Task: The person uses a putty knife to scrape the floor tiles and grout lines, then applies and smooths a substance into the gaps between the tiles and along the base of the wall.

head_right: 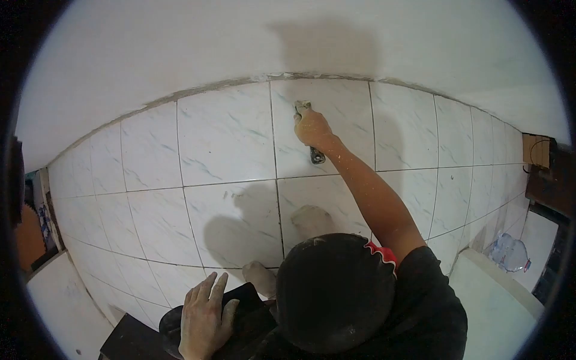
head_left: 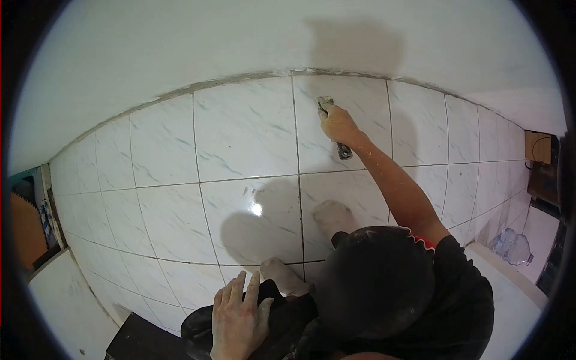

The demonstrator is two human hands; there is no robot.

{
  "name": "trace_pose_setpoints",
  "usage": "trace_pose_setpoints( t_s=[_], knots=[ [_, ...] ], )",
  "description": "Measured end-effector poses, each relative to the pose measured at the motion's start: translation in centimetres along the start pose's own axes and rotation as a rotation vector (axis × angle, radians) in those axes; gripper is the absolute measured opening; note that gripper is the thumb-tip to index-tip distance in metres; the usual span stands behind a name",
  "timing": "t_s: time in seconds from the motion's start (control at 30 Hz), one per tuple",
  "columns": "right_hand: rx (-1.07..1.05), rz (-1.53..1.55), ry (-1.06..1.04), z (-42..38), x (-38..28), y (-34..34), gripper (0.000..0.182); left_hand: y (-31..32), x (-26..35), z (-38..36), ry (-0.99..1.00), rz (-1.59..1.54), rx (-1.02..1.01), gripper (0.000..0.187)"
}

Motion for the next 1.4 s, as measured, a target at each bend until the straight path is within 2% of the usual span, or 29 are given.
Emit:
trace_pose_setpoints(
  t_s=[0.3,0.37,0.4,0.47,0.7,0.8,0.9,0.97,1.1,1.2,1.33,1.4],
  knots=[
    [0.062,-0.023,-0.056,0.5,0.2,-0.4,0.034,-0.4,0.3,-0.6,0.021,0.005,0.032,0.047],
    [-0.066,-0.1,-0.116,-0.2,0.0,0.0,0.034,-0.4,0.2,-0.5,0.018,0.005,0.036,0.048],
    [-0.066,-0.101,-0.123,0.3,-0.3,0.0,0.034,-0.5,0.1,-0.4,0.014,0.004,0.042,0.048],
    [0.054,-0.025,-0.03,0.9,-0.4,-0.6,0.036,-0.4,0.1,-0.5,0.005,-0.035,0.034,0.048],
    [-0.045,-0.127,-0.048,1.1,-0.6,0.7,0.043,-0.3,-0.3,-0.2,-0.015,-0.014,0.025,0.048],
    [0.017,-0.042,-0.037,3.2,-0.5,-0.2,0.046,-0.3,0.0,0.0,-0.011,-0.004,0.007,0.049],
    [-0.097,-0.034,0.03,2.3,-1.2,0.7,0.049,-0.4,-0.3,0.2,0.007,0.013,0.006,0.049],
    [-0.034,-0.078,-0.108,0.1,-1.1,2.1,0.045,-0.3,-0.4,0.3,0.002,-0.003,0.02,0.049],
    [0.017,-0.047,0.024,4.3,-1.2,1.1,0.044,-0.2,0.1,1.1,-0.039,0.018,-0.076,0.052],
    [-0.059,-0.051,-0.019,2.4,-1.6,1.3,0.045,0.2,-0.8,0.9,-0.018,0.063,-0.046,0.052],
    [-0.058,-0.081,-0.045,1.5,-1.8,1.2,0.045,0.1,-0.9,0.9,-0.025,0.034,-0.038,0.053],
    [-0.004,0.019,0.072,3.9,-1.5,0.0,0.045,0.4,-0.9,0.7,-0.025,0.014,-0.053,0.053]
  ],
)
Point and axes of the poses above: each hand's wrist, its own z-axis towards the middle knuckle, its own y-axis out of the palm, x = y × z, the point moved 3 cm from there along z, towards the middle knuckle, and after that the axes turned 6 degrees about z, right-handed, at the moved point
